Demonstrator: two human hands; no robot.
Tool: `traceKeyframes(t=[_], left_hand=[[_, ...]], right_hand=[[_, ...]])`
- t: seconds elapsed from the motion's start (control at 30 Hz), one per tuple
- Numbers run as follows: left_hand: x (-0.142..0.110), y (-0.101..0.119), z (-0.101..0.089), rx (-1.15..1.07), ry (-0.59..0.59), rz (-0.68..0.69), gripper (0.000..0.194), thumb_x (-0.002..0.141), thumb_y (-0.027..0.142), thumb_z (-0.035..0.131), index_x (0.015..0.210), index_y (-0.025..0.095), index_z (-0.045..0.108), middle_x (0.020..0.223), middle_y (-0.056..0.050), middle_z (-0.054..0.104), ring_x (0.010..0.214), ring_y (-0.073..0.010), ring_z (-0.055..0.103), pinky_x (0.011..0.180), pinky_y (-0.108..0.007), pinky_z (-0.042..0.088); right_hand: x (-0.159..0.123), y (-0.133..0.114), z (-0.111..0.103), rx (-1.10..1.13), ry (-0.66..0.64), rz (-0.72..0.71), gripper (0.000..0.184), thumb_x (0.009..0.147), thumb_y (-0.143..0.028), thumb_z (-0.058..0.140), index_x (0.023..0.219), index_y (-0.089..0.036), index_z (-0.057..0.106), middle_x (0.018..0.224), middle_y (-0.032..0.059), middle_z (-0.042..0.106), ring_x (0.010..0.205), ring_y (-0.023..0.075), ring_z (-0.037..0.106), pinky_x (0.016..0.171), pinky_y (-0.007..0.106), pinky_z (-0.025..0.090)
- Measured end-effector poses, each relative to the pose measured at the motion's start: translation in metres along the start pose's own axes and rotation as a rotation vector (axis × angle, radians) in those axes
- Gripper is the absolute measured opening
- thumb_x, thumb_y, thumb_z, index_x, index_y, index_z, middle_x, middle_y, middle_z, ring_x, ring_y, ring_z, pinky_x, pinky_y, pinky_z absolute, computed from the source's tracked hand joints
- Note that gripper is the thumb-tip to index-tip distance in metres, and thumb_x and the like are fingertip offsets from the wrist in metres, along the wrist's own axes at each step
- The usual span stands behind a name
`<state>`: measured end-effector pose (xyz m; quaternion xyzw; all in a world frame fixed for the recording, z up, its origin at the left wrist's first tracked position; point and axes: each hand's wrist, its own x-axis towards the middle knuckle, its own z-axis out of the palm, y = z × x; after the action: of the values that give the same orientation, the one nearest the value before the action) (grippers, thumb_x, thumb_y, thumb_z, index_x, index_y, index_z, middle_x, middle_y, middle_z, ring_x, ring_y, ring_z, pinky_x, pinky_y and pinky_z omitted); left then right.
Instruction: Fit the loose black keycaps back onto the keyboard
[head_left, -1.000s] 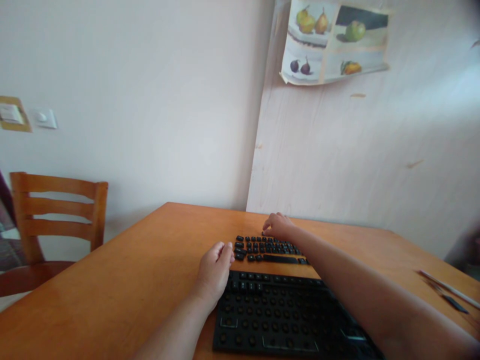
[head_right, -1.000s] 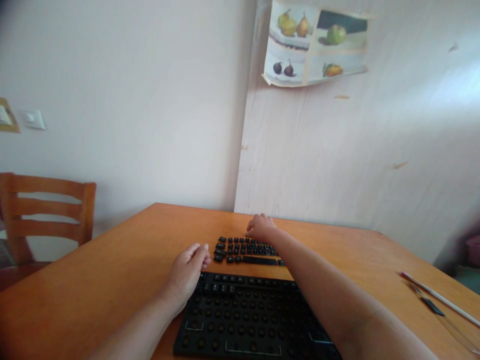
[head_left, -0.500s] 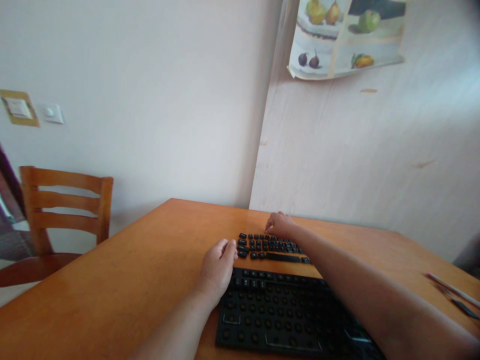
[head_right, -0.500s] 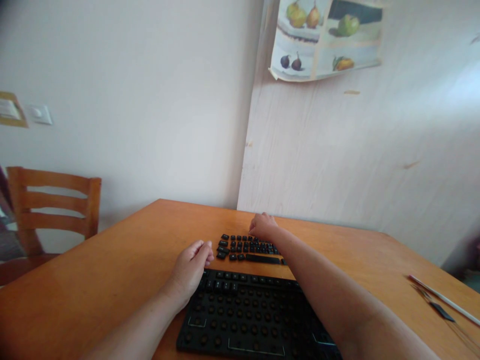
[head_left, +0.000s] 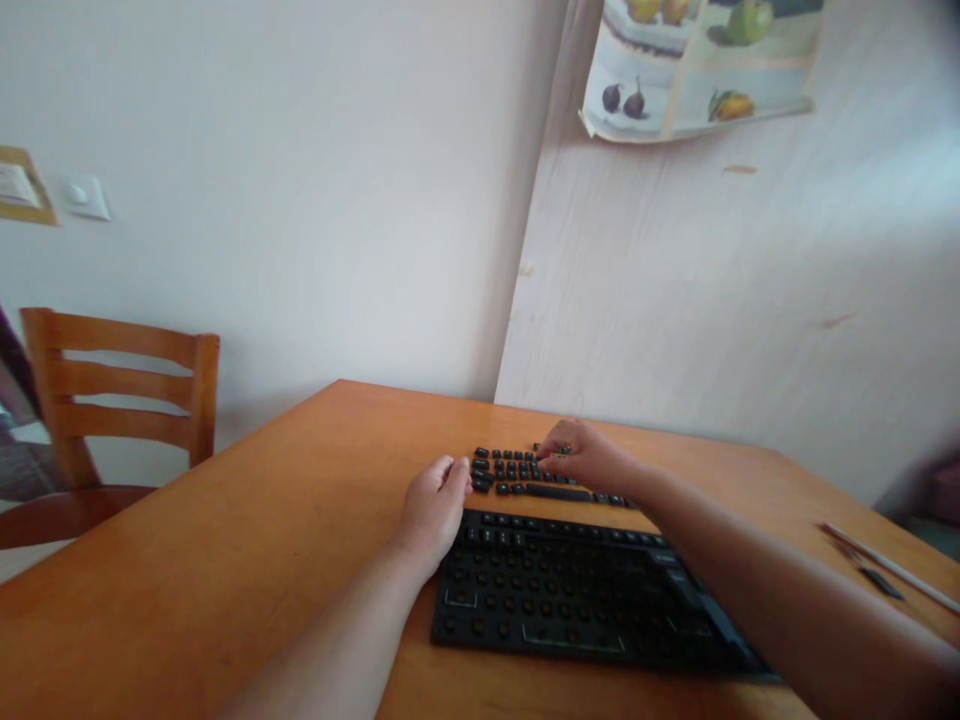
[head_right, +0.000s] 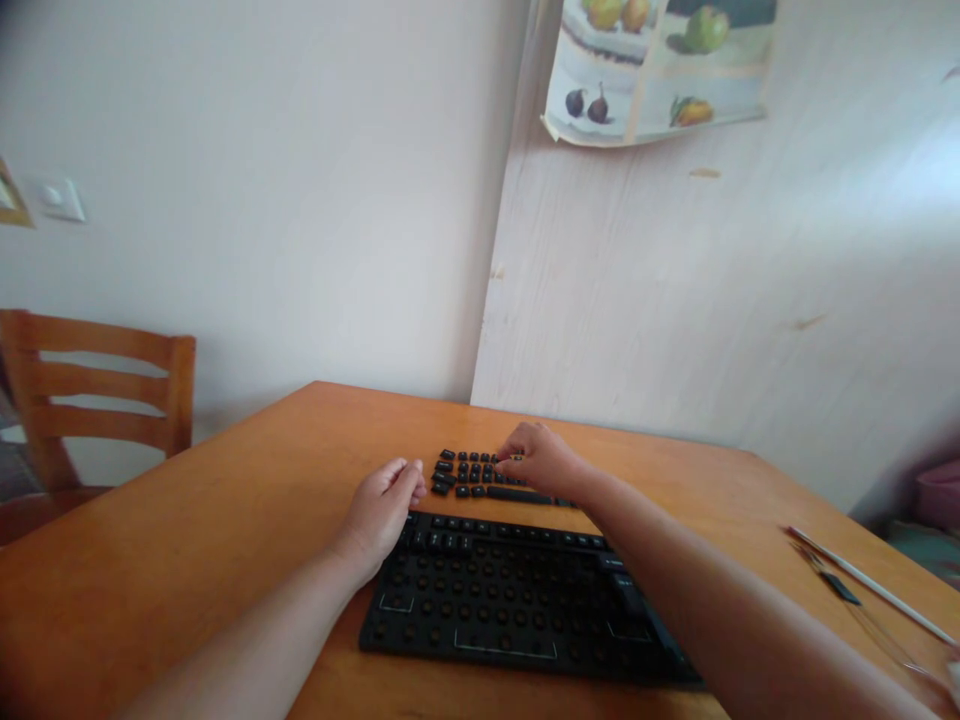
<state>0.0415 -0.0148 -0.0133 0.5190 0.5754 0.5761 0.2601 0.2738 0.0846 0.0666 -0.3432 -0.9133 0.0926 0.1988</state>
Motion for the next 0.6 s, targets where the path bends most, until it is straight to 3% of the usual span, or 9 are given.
traceKeyframes(t=[0.3,0.6], left_hand=[[0.003,-0.002,0.0,0.02,0.006,0.024,0.037,0.088,0.049,0.046,0.067,0.02,0.056,0.066,-0.002,0.063,0.065,-0.0173,0.06,0.06,-0.026,0.043],[0.001,-0.001,0.001,0.013,0.012,0.033,0.036,0.088,0.048,0.046,0.066,0.02,0.056,0.065,-0.002,0.064,0.064,-0.017,0.059,0.06,-0.026,0.043]], right_hand=[[-0.066,-0.055,-0.002,0.031,-0.041,-0.013,0.009,0.08,-0.03,0.069,0.085,-0.024,0.074,0.087,0.0011,0.07,0.088,0.0168,0.06,0.086,0.034,0.042],[-0.073,-0.08,0.008,-0.068,-0.083,0.011,0.009,0.082,-0.031,0.068,0.083,-0.023,0.072,0.085,0.0035,0.065,0.089,0.0194,0.054,0.081,0.034,0.04]])
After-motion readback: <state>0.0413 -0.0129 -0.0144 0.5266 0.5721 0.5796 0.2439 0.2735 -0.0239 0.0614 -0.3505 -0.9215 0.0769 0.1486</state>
